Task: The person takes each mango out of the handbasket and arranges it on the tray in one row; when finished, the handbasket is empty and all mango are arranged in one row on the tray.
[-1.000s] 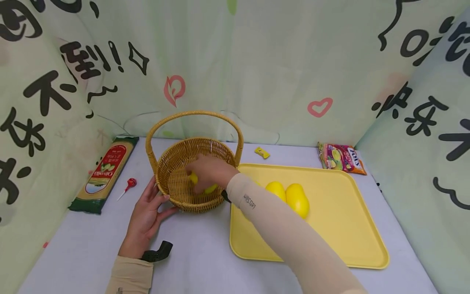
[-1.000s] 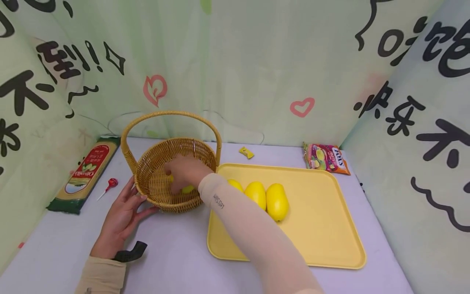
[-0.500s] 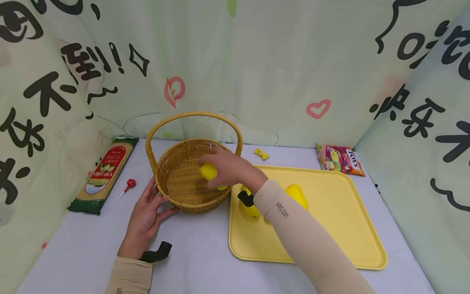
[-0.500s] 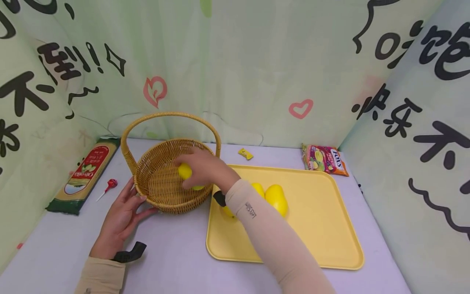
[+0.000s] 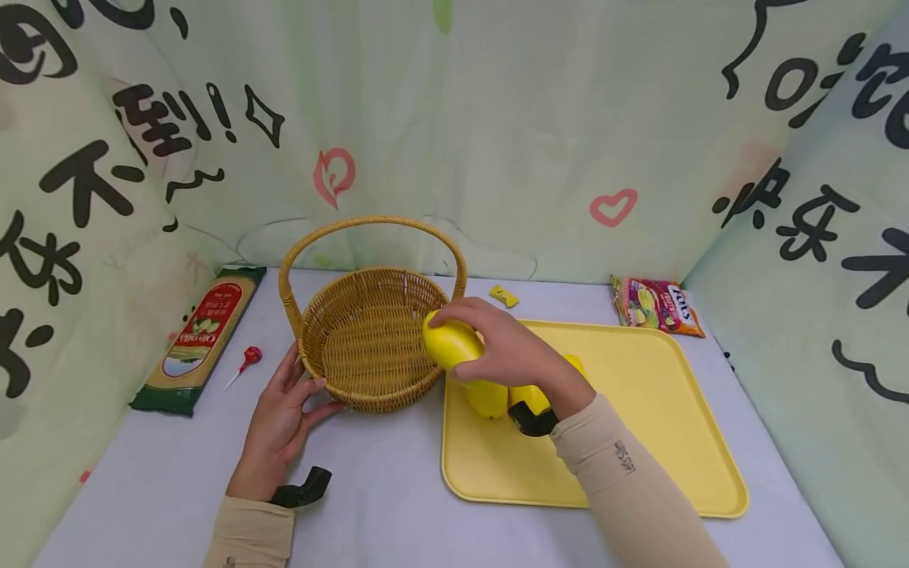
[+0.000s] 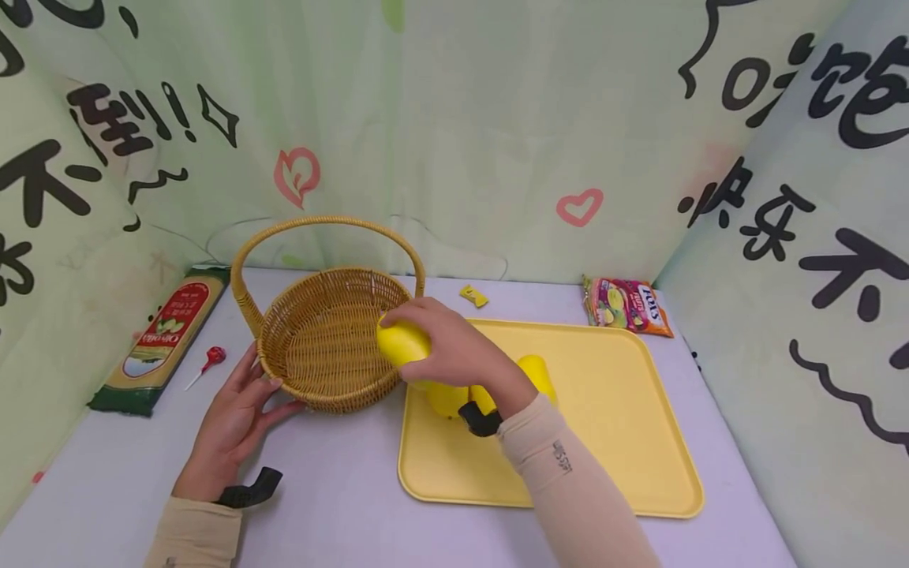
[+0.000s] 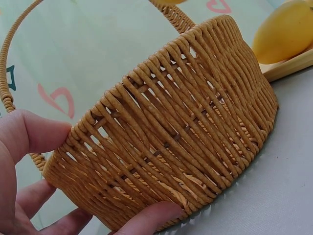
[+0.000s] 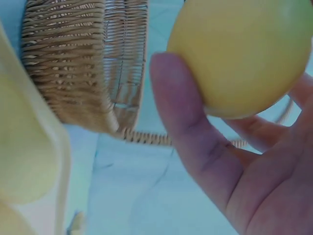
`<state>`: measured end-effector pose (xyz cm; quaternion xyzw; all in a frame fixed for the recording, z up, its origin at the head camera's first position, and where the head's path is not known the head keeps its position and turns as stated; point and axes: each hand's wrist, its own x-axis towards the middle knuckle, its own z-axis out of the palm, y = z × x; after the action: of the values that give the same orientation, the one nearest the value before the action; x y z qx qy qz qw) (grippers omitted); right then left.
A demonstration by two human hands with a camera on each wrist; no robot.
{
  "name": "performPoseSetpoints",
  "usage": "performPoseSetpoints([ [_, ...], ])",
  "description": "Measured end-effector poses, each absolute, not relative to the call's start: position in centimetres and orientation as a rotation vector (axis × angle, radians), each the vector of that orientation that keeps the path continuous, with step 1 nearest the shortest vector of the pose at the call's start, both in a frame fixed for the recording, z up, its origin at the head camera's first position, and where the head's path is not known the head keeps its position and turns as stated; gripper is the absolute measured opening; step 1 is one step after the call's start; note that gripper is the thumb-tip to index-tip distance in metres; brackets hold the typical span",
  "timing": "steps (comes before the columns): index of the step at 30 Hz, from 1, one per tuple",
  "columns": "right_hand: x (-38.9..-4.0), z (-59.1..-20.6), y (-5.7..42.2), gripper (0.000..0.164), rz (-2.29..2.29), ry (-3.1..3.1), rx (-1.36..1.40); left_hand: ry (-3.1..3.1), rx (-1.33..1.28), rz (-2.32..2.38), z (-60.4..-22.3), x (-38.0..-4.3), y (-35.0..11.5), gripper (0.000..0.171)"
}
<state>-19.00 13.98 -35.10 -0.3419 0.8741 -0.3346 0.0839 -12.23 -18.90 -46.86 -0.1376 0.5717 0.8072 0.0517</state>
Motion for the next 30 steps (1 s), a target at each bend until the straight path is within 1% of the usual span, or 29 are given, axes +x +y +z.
performPoseSetpoints([
  [8,-16.7,-36.9,19.0,0.061,-1.371,2.422,-0.717,1.728,-0.432,2.459,-46.8,-12.1,-19.1,0.079],
  [16,-14.9,-38.5,23.9,0.061,-1.529,2.453,-0.621,1.704,-0.437,2.469,-46.7,-12.1,-19.1,0.079],
  [20,-13.9,-39.2,26.1,0.065,-1.556,2.497,-0.516,1.69,-0.435,2.471,-46.7,-12.1,-19.0,0.079],
  [30,-12.3,-40.6,30.3,0.064,-1.743,2.51,-0.329,1.713,-0.411,2.461,-46.6,-12.1,-18.8,0.078],
])
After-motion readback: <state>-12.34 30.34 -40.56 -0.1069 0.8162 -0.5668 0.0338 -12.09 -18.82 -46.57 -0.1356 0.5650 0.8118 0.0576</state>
